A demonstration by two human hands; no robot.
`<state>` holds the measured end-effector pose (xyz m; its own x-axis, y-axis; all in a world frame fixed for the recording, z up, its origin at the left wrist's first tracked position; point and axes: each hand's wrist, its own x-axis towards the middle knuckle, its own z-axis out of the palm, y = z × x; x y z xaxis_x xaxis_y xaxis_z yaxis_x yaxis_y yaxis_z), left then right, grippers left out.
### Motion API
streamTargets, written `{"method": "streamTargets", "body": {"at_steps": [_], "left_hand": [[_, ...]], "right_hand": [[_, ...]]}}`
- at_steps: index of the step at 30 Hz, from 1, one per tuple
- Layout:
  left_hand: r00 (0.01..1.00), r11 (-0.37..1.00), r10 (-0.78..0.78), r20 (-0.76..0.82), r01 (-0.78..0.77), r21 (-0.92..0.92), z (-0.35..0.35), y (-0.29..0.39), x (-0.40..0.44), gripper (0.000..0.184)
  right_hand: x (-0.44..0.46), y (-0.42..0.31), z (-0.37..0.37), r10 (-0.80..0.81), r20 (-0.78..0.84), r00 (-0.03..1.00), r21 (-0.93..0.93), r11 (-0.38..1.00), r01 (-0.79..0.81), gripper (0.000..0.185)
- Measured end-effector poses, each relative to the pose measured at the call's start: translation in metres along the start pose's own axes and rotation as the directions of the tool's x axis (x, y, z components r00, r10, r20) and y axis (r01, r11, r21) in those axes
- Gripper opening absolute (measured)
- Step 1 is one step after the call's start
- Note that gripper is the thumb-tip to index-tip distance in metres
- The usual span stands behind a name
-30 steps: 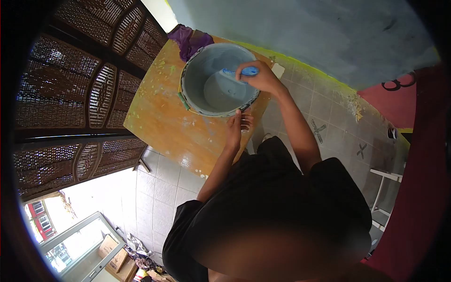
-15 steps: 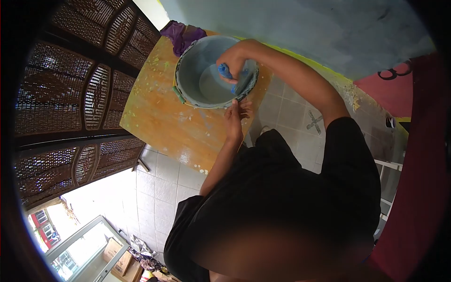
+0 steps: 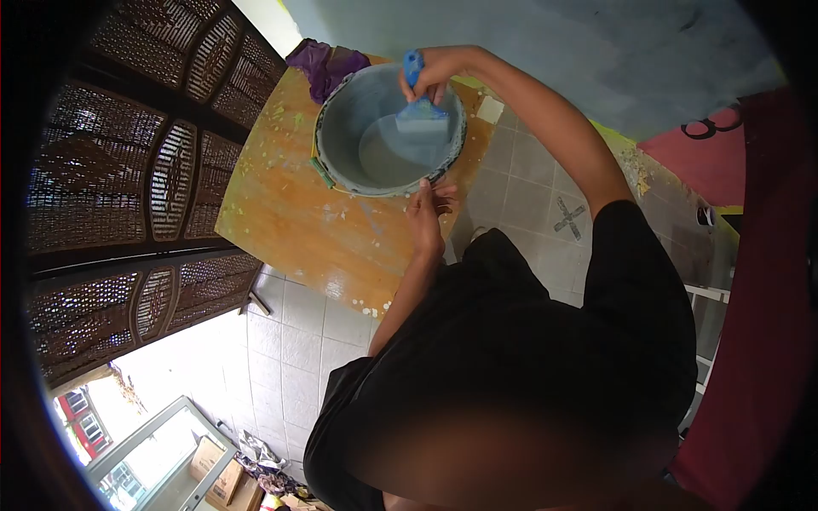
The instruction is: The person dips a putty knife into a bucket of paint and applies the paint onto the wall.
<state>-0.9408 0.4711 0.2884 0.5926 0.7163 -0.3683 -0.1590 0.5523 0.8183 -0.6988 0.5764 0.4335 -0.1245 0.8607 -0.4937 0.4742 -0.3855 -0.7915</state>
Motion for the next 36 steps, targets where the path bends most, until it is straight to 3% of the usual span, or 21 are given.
{"method": "streamTargets", "body": {"at_steps": [2, 5, 6, 9, 10, 13, 16, 18, 21, 22, 24, 26, 29, 33, 36], "left_hand": [[1.0, 1.0, 0.001, 0.002, -0.001, 0.009, 0.002, 0.001, 0.0, 0.049], [1.0, 1.0, -0.003, 0.006, 0.003, 0.023, 0.003, 0.001, -0.001, 0.051], [1.0, 1.0, -0.001, 0.013, 0.001, 0.028, 0.003, 0.0, 0.0, 0.053], [1.0, 0.999, -0.024, 0.011, 0.024, 0.033, 0.002, 0.0, -0.002, 0.055], [0.999, 0.999, -0.032, 0.007, 0.032, 0.032, 0.003, 0.0, -0.001, 0.055], [0.998, 0.999, -0.05, -0.039, 0.05, 0.003, 0.008, 0.001, -0.003, 0.052], [0.997, 0.999, -0.021, -0.081, 0.023, 0.028, 0.013, 0.001, -0.006, 0.054], [0.993, 0.996, 0.017, -0.113, -0.007, 0.09, 0.022, -0.001, -0.008, 0.06], [0.996, 0.997, -0.058, -0.069, 0.061, 0.047, 0.038, -0.006, -0.008, 0.066], [0.998, 0.988, -0.023, -0.056, 0.032, 0.151, 0.049, -0.005, -0.008, 0.069], [1.0, 0.986, -0.011, -0.002, 0.011, 0.165, 0.066, -0.015, -0.002, 0.067], [0.999, 0.98, -0.032, 0.032, 0.025, 0.198, 0.092, -0.022, 0.009, 0.066], [0.995, 0.968, -0.082, 0.052, 0.068, 0.24, 0.137, -0.033, 0.033, 0.065], [0.992, 0.978, -0.051, 0.116, 0.026, 0.208, 0.192, -0.055, 0.076, 0.061], [0.986, 0.975, -0.035, 0.164, -0.002, 0.22, 0.231, -0.068, 0.101, 0.058]], "right_hand": [[-0.012, 0.019, 0.004, -0.027, -0.331, 0.943, 0.168, 0.982, 0.088, 0.018], [-0.027, 0.034, 0.018, 0.085, -0.629, 0.773, 0.195, 0.979, 0.051, 0.022], [-0.03, 0.036, 0.022, 0.076, -0.692, 0.718, 0.1, 0.995, -0.009, 0.021], [-0.028, 0.038, 0.029, 0.05, -0.758, 0.65, 0.047, 0.999, -0.022, 0.019], [-0.031, 0.028, 0.032, 0.004, -0.744, 0.669, -0.03, 0.999, -0.039, 0.022], [-0.019, 0.02, 0.041, -0.285, -0.793, 0.538, -0.396, 0.913, -0.099, 0.024], [-0.033, 0.01, 0.042, -0.339, -0.836, 0.43, -0.405, 0.912, -0.068, 0.024], [-0.051, 0.011, 0.028, -0.233, -0.838, 0.493, -0.257, 0.966, 0.02, 0.021], [-0.097, 0.015, 0.01, -0.16, -0.808, 0.567, -0.047, 0.977, 0.21, 0.015], [-0.112, 0.02, 0.002, -0.154, -0.797, 0.585, 0.02, 0.96, 0.28, 0.013], [-0.121, 0.052, -0.01, -0.098, -0.824, 0.557, 0.257, 0.813, 0.523, 0.009], [-0.133, 0.084, -0.018, -0.018, -0.838, 0.545, 0.46, 0.515, 0.723, 0.005], [-0.144, 0.14, -0.031, 0.027, -0.885, 0.465, 0.459, 0.21, 0.863, 0.005], [-0.167, 0.204, -0.059, 0.107, -0.917, 0.385, 0.383, -0.032, 0.923, 0.011], [-0.185, 0.241, -0.082, 0.24, -0.913, 0.329, 0.315, -0.096, 0.944, 0.021]]}}
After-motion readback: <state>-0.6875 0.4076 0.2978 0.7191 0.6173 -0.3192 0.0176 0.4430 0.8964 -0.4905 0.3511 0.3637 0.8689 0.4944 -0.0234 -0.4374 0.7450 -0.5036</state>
